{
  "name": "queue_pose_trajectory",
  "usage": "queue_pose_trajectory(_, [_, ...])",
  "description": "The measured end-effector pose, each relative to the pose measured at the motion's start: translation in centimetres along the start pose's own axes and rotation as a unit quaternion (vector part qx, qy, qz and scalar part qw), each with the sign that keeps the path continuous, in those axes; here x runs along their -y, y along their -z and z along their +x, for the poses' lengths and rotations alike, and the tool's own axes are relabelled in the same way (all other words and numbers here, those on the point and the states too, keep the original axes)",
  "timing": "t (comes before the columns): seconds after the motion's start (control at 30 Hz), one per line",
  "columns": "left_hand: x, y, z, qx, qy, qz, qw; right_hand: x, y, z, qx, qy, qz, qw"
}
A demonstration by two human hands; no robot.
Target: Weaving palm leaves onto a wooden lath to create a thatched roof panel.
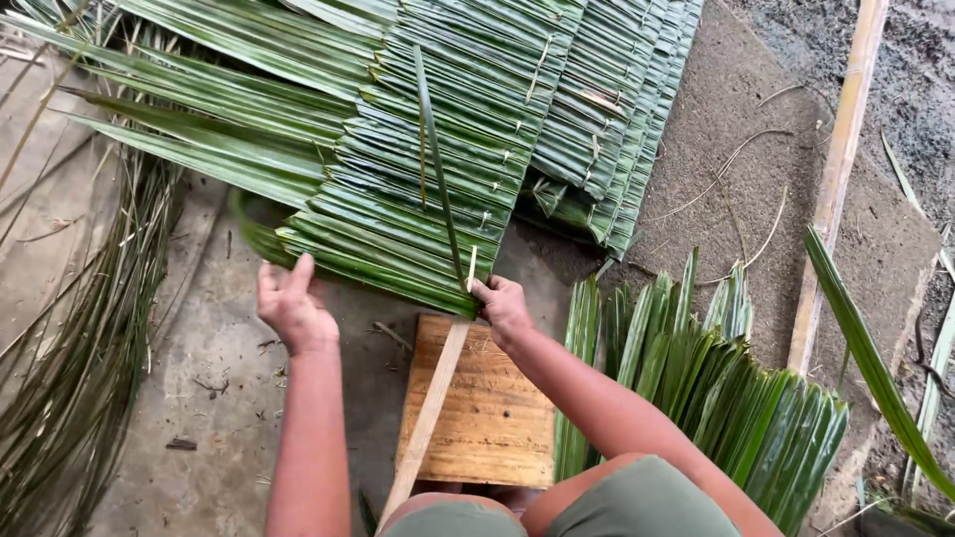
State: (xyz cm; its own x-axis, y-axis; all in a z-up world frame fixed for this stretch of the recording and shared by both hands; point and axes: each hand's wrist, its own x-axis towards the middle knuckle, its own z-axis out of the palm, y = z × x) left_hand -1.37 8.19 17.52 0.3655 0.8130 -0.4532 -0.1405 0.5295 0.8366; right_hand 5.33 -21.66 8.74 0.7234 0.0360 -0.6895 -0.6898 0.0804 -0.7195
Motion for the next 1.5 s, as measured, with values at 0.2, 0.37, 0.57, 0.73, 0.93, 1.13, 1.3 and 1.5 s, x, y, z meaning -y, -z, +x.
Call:
queue_pose_trajectory(0.2, [8.5, 3.8, -4.8, 0.067, 0.329, -0.053, 0.940, -0.9, 0.1, 1.1, -0.002, 0.001, -0.001, 1.000])
queue_pose_trajectory(0.37, [8.9, -1.9, -6.7, 0.174, 0.362, -0.161, 0.902, -0.4, -0.1, 0.5, -0.004, -0.003, -0.009, 1.000])
queue_pose_trajectory(0.57, [-2.4, -2.2, 1.7, 0.184, 0.046, -0.114, 0.975, -0.5, -0.2, 0.3, -0.013, -0.002, -0.005, 1.000])
queue_pose_trajectory(0.73, [4.8, 1.7, 2.0, 0.005, 0.081, -0.132, 0.988, -0.7, -0.4, 0.9, -0.015, 0.010, -0.003, 1.000])
queue_pose_trajectory(0.93, [5.1, -4.8, -11.7, 0.125, 0.373, -0.049, 0.918, 1.7, -1.5, -1.7, -0.016, 0.009, -0.016, 1.000])
queue_pose_trajectory(1.13, [6.5, -9.5, -13.4, -0.018, 0.166, 0.096, 0.981, -0.2, -1.0, -0.3, -0.023, 0.020, -0.003, 1.000])
queue_pose_trajectory(1.3, [7.7, -9.1, -14.2, -0.061, 0.156, 0.040, 0.985, 2.1, -2.9, -3.4, -0.040, 0.019, 0.023, 0.999])
queue_pose_trajectory(1.5, [11.7, -7.5, -12.8, -0.075, 0.151, 0.023, 0.985, 2.6, -4.7, -3.8, -0.100, -0.021, 0.091, 0.991])
